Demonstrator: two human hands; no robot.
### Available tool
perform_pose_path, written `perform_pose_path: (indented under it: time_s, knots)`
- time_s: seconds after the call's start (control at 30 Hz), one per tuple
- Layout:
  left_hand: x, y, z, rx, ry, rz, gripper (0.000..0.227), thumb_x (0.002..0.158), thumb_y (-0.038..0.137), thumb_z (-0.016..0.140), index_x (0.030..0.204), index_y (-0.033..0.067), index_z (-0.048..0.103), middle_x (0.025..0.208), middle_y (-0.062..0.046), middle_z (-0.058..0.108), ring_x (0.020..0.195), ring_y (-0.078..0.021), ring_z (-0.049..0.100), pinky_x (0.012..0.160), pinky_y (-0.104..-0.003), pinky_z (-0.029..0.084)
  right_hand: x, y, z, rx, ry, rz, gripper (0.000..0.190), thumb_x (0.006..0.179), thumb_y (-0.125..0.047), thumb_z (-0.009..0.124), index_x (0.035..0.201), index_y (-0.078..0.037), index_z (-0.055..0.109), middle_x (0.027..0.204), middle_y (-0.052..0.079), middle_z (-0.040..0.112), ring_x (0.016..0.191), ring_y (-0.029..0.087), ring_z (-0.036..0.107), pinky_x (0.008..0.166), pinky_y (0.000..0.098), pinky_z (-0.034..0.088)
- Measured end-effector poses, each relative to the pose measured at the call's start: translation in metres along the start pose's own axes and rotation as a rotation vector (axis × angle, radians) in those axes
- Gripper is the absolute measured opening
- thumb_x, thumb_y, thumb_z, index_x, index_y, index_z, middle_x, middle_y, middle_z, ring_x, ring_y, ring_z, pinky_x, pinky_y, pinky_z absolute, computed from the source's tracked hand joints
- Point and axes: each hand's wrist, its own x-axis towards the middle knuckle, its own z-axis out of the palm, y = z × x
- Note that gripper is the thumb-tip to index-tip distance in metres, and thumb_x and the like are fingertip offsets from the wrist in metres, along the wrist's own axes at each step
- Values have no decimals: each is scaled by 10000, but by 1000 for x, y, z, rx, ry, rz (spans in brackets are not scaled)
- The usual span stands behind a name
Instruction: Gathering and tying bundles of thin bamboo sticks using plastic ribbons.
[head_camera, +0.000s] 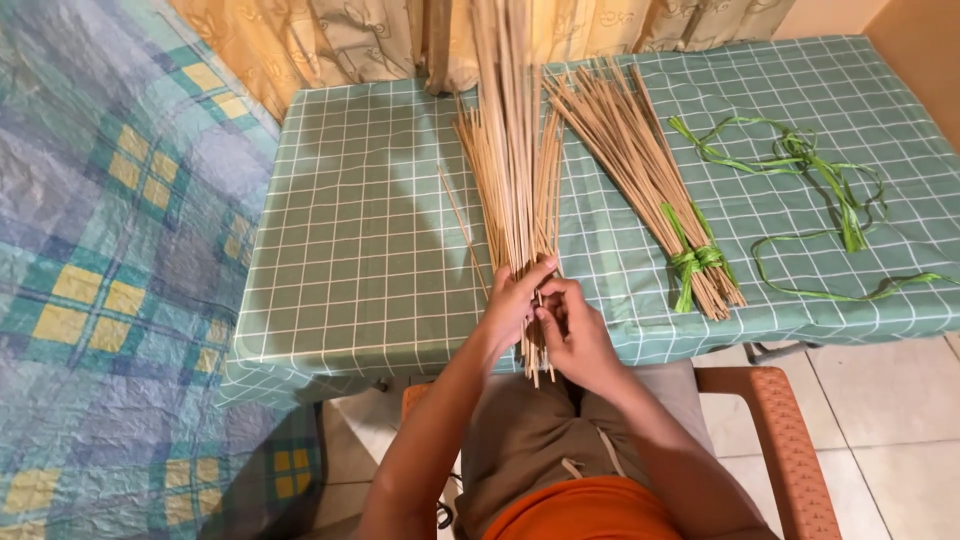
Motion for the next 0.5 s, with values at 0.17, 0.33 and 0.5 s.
perform_pose_path:
  time_s: [0.17,0.33,0.5]
  knots:
    - [28,-13,26,-151,-170,70,378,828,317,860,920,55,604,628,-126,587,438,-188,583,334,-191,358,10,5,-18,20,119,-4,263,929,8,688,1165,-45,583,810,115,706,652,289,723,551,355,551]
    - [45,3,55,-334,-418,213,326,929,334,739,782,97,570,523,-54,534,361,-106,462,323,-234,374,21,6,-55,67,225,-78,206,964,12,679,1158,-23,619,813,134,692,605,214,625,546,320,478]
    - [60,23,76,-471,-417,380,336,1007,389,645,824,132,531,568,10,512,524,-129,583,506,-301,549,27,21,-85,499,418,49,383,1141,-275,396,1096,5,653,938,171,708,905,221,669,784,300,502]
